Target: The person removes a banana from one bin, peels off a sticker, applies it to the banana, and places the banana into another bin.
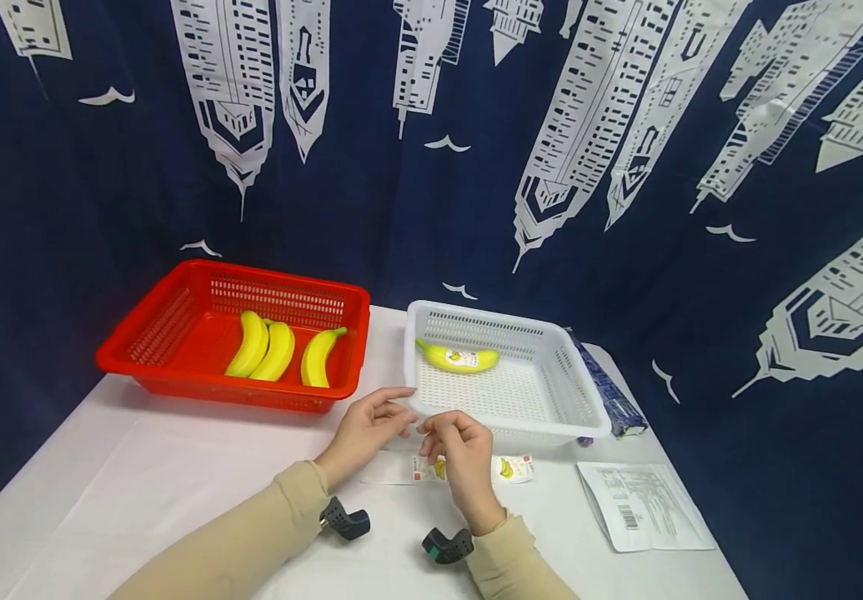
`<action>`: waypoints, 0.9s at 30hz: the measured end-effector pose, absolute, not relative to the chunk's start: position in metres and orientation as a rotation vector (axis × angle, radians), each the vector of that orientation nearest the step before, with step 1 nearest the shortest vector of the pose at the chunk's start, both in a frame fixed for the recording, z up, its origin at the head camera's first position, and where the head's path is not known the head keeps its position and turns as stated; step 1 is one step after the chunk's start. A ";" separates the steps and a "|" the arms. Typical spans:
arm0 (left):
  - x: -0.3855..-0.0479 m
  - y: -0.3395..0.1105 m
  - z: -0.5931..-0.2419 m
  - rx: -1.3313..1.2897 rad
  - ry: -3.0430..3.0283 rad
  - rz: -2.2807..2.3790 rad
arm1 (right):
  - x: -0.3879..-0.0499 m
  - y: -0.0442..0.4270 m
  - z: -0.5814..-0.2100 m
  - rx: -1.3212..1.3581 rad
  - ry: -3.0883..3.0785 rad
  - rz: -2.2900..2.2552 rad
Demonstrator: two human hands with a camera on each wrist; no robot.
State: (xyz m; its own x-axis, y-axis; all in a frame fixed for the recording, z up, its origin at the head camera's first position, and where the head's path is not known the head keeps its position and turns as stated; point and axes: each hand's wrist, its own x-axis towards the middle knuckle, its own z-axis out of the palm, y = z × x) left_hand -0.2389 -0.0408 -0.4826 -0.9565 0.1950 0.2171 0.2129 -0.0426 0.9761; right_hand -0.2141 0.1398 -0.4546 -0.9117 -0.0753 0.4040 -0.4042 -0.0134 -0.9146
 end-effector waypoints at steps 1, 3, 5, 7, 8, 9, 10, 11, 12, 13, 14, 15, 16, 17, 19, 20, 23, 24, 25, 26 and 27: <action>-0.239 -0.041 -0.483 -0.467 -2.163 -2.196 | -0.213 0.139 -0.461 0.495 -2.022 2.039; -0.238 -0.041 -0.483 -0.486 -2.172 -2.165 | -0.210 0.139 -0.473 0.482 -2.009 2.063; -0.237 -0.040 -0.484 -0.506 -2.178 -2.142 | -0.207 0.138 -0.480 0.508 -2.013 2.050; -0.237 -0.040 -0.485 -0.521 -2.179 -2.123 | -0.205 0.138 -0.486 0.536 -2.033 2.042; -0.237 -0.039 -0.484 -0.519 -2.179 -2.113 | -0.205 0.138 -0.488 0.549 -2.055 2.032; -0.237 -0.039 -0.484 -0.511 -2.174 -2.105 | -0.206 0.138 -0.491 0.567 -2.076 2.022; -0.236 -0.039 -0.484 -0.498 -2.167 -2.099 | -0.208 0.137 -0.492 0.575 -2.096 2.014; -0.236 -0.040 -0.483 -0.482 -2.162 -2.093 | -0.209 0.137 -0.493 0.570 -2.111 2.013; -0.236 -0.040 -0.482 -0.469 -2.162 -2.084 | -0.211 0.138 -0.494 0.559 -2.124 2.011; -0.234 -0.040 -0.481 -0.457 -2.163 -2.077 | -0.211 0.137 -0.494 0.548 -2.127 2.013; -0.233 -0.041 -0.480 -0.453 -2.164 -2.068 | -0.212 0.138 -0.494 0.540 -2.128 2.014; -0.231 -0.042 -0.478 -0.456 -2.163 -2.060 | -0.212 0.138 -0.494 0.536 -2.128 2.017; -0.229 -0.043 -0.476 -0.463 -2.170 -2.050 | -0.213 0.138 -0.494 0.533 -2.131 2.018; -0.227 -0.045 -0.474 -0.478 -2.171 -2.037 | -0.213 0.138 -0.494 0.532 -2.132 2.024; -0.222 -0.049 -0.467 -0.519 -2.168 -2.007 | -0.214 0.138 -0.495 0.539 -2.134 2.032; -0.218 -0.052 -0.463 -0.541 -2.165 -1.986 | -0.214 0.138 -0.496 0.542 -2.138 2.032; -0.208 -0.067 -0.449 -0.593 -2.152 -1.885 | -0.215 0.137 -0.498 0.534 -2.142 2.041; -0.205 -0.074 -0.446 -0.598 -2.145 -1.845 | -0.215 0.137 -0.499 0.525 -2.146 2.039; -0.203 -0.082 -0.442 -0.594 -2.140 -1.797 | -0.215 0.137 -0.499 0.520 -2.144 2.041; -0.201 -0.091 -0.439 -0.583 -2.138 -1.735 | -0.215 0.137 -0.499 0.511 -2.144 2.041; -0.199 -0.100 -0.437 -0.564 -2.133 -1.663 | -0.215 0.138 -0.499 0.501 -2.143 2.044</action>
